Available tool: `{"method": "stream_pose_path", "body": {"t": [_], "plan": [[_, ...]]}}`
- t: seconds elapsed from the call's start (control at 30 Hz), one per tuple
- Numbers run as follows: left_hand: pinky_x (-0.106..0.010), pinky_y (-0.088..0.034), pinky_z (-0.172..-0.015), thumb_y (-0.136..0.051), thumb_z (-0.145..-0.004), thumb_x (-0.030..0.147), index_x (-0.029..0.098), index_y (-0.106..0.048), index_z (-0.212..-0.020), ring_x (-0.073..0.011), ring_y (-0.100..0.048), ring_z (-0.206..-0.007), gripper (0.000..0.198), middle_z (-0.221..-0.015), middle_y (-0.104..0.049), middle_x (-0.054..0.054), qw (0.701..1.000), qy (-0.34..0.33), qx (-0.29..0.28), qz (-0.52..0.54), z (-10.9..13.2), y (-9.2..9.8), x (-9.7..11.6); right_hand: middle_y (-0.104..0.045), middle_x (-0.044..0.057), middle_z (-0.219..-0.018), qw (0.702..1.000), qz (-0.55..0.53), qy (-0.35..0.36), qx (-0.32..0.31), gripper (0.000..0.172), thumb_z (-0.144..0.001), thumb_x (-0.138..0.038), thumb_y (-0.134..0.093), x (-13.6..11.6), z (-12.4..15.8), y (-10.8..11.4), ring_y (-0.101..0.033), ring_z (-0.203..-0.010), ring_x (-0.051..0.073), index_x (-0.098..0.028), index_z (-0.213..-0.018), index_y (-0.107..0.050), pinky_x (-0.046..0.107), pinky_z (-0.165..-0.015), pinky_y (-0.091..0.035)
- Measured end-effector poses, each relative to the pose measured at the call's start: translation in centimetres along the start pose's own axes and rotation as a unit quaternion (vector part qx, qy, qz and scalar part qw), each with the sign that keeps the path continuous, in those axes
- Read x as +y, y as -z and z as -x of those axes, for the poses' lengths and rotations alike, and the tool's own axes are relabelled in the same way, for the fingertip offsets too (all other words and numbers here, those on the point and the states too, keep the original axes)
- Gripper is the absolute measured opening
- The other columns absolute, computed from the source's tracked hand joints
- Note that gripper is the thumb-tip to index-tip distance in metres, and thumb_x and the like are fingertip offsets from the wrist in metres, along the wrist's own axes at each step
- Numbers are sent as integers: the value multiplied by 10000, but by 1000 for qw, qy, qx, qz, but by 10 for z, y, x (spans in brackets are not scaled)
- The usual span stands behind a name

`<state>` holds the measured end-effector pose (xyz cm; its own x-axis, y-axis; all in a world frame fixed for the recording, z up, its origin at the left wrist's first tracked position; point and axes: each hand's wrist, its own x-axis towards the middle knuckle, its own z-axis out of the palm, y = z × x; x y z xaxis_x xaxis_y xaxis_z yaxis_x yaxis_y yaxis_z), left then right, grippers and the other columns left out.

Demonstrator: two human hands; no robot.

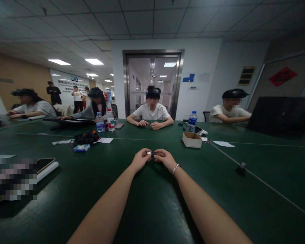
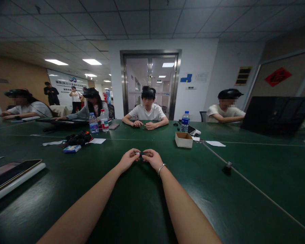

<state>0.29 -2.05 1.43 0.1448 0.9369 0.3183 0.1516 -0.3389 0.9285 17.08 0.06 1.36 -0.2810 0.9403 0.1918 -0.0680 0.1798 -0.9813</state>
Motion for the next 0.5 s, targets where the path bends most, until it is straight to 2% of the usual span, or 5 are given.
{"method": "stream_pose_path", "body": {"t": [0.13,0.23,0.33,0.4,0.5], "plan": [[-275,-468,-670,-530,-763,409,144,-573,-900,-143,-582,-677,302,-706,-600,-28,999,24,8,-32,0,-1,-1,-637,7,-678,1000,-4,-3,-1,406,-541,-284,-758,1,-1,0,-604,-595,117,-145,-877,-578,255,-574,-452],[-276,-470,-711,-573,-733,416,162,-579,-980,-147,-591,-745,354,-897,-623,-62,997,19,33,-63,2,0,2,-637,6,-673,1000,2,3,3,396,-564,-288,-742,4,-2,1,-610,-610,124,-145,-893,-575,258,-578,-458],[-270,-470,-747,-619,-703,335,189,-561,-1066,-145,-589,-802,396,-1033,-597,-70,996,-8,48,-73,4,2,6,-634,3,-662,1000,5,7,6,387,-575,-284,-733,4,-2,1,-611,-611,125,-145,-899,-573,257,-574,-457],[-271,-468,-765,-606,-710,291,184,-583,-1029,-150,-587,-824,338,-1019,-607,-68,996,-19,46,-76,4,3,7,-636,4,-668,1000,6,4,8,379,-573,-274,-731,3,-2,0,-610,-611,123,-146,-892,-572,255,-575,-456],[-274,-467,-751,-577,-731,313,170,-618,-932,-153,-587,-798,250,-952,-630,-63,995,-11,42,-88,2,4,5,-638,5,-674,1000,8,0,9,367,-567,-258,-730,1,0,-1,-607,-612,120,-147,-879,-571,255,-586,-458]]}}
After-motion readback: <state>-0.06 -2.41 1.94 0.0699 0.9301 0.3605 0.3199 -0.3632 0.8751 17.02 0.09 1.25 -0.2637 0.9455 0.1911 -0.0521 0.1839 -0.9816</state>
